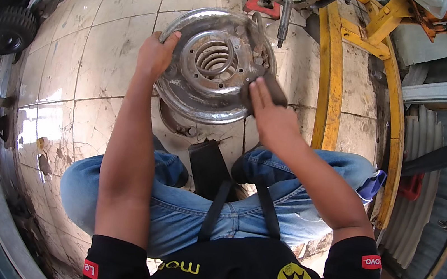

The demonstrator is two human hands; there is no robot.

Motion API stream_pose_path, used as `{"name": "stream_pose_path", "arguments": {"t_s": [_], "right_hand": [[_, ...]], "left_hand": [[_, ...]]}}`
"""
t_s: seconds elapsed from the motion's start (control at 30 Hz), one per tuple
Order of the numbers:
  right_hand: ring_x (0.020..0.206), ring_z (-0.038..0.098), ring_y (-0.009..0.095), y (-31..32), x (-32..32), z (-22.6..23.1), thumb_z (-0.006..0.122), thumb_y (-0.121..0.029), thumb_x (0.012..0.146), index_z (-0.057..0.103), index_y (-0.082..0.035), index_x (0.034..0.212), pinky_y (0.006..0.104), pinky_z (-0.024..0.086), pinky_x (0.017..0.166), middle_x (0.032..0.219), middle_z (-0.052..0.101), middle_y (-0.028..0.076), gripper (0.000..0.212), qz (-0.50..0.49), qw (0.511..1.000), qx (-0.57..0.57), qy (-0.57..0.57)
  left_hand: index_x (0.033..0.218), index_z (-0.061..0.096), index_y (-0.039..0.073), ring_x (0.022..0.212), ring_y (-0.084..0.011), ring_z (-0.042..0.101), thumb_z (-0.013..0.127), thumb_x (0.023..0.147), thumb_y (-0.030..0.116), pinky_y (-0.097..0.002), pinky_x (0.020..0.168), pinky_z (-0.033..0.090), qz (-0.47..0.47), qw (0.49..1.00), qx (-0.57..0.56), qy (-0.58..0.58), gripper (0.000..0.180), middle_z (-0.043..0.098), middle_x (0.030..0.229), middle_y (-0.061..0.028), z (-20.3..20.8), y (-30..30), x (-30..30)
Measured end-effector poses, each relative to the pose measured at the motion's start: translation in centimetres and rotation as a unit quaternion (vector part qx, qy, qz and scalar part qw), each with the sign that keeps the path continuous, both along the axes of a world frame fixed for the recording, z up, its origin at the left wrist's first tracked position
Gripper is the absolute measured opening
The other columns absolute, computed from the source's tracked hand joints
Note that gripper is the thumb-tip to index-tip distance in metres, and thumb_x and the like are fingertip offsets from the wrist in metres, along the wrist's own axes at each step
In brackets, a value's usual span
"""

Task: The person scrubs a brake drum and a brake shoe with a sanding block while sitting on the floor. The person holds the parts steady and rubs the surfaces to remove rust or debris.

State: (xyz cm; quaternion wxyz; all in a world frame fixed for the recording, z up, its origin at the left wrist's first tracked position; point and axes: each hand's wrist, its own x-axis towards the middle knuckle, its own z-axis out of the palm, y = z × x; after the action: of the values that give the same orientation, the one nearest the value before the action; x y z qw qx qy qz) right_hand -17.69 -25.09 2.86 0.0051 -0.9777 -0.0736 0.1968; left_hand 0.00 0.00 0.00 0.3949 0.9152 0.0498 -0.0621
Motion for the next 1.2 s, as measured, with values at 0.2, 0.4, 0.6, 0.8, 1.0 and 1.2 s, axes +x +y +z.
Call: {"name": "stream_pose_path", "arguments": {"t_s": [0.2, 0.4, 0.6, 0.8, 1.0, 1.2], "right_hand": [[0.078, 0.071, 0.034, 2.6, -2.0, 0.0, 0.06, -0.001, 0.076, 0.023, 0.001, 0.151, 0.0427, 0.057, 0.064, 0.16, 0.017, 0.02, 0.084, 0.015, 0.998, 0.043, -0.032], [0.078, 0.07, 0.035, 0.1, -0.4, 0.0, 0.063, 0.001, 0.073, 0.021, 0.001, 0.152, 0.0445, 0.057, 0.064, 0.16, 0.015, 0.023, 0.089, -0.023, 0.999, -0.008, -0.045], [0.078, 0.071, 0.032, 1.4, -0.5, 0.9, 0.065, 0.002, 0.071, 0.019, 0.004, 0.152, 0.0446, 0.057, 0.064, 0.161, 0.011, 0.023, 0.093, 0.008, 1.0, 0.021, 0.005], [0.081, 0.071, 0.034, 3.0, -2.2, 0.2, 0.06, 0.0, 0.076, 0.018, 0.004, 0.152, 0.0437, 0.057, 0.064, 0.161, 0.009, 0.023, 0.087, 0.035, 0.998, 0.051, 0.003], [0.081, 0.071, 0.035, 1.1, -0.2, 0.1, 0.062, -0.001, 0.074, 0.016, 0.001, 0.153, 0.044, 0.057, 0.064, 0.161, 0.008, 0.022, 0.092, -0.031, 0.999, 0.01, -0.013], [0.074, 0.07, 0.034, 0.6, -0.2, -0.3, 0.062, -0.001, 0.073, 0.019, 0.002, 0.152, 0.0436, 0.056, 0.062, 0.16, 0.013, 0.023, 0.091, 0.0, 0.999, 0.023, -0.047]], "left_hand": [[0.125, 0.057, -0.01, 0.111, -0.0374, 0.062, 0.061, 0.089, 0.053, -0.041, 0.095, 0.046, 0.001, 0.999, 0.029, -0.043, 0.073, 0.065, 0.115, -0.0289, -0.5, 0.7, 1.1], [0.127, 0.054, -0.011, 0.112, -0.0382, 0.061, 0.062, 0.088, 0.052, -0.0408, 0.096, 0.046, 0.003, 0.998, 0.017, -0.053, 0.075, 0.064, 0.117, -0.0299, -0.4, -0.4, 0.7], [0.13, 0.051, -0.013, 0.12, -0.04, 0.057, 0.061, 0.088, 0.054, -0.0413, 0.101, 0.044, -0.004, 1.0, 0.009, -0.026, 0.08, 0.059, 0.123, -0.0322, -0.4, 0.7, 0.7], [0.132, 0.05, -0.012, 0.119, -0.0397, 0.058, 0.061, 0.087, 0.054, -0.0409, 0.101, 0.044, -0.003, 0.999, 0.027, -0.017, 0.081, 0.06, 0.124, -0.0315, 0.5, 0.6, 0.6], [0.133, 0.049, -0.012, 0.12, -0.0396, 0.057, 0.061, 0.087, 0.054, -0.0407, 0.101, 0.044, 0.0, 1.0, 0.018, -0.014, 0.081, 0.06, 0.124, -0.0304, 0.6, 0.4, 0.6], [0.133, 0.049, -0.012, 0.121, -0.0394, 0.057, 0.062, 0.088, 0.053, -0.041, 0.102, 0.044, -0.002, 1.0, 0.001, -0.012, 0.08, 0.059, 0.125, -0.0308, -0.3, 0.7, 0.8]]}}
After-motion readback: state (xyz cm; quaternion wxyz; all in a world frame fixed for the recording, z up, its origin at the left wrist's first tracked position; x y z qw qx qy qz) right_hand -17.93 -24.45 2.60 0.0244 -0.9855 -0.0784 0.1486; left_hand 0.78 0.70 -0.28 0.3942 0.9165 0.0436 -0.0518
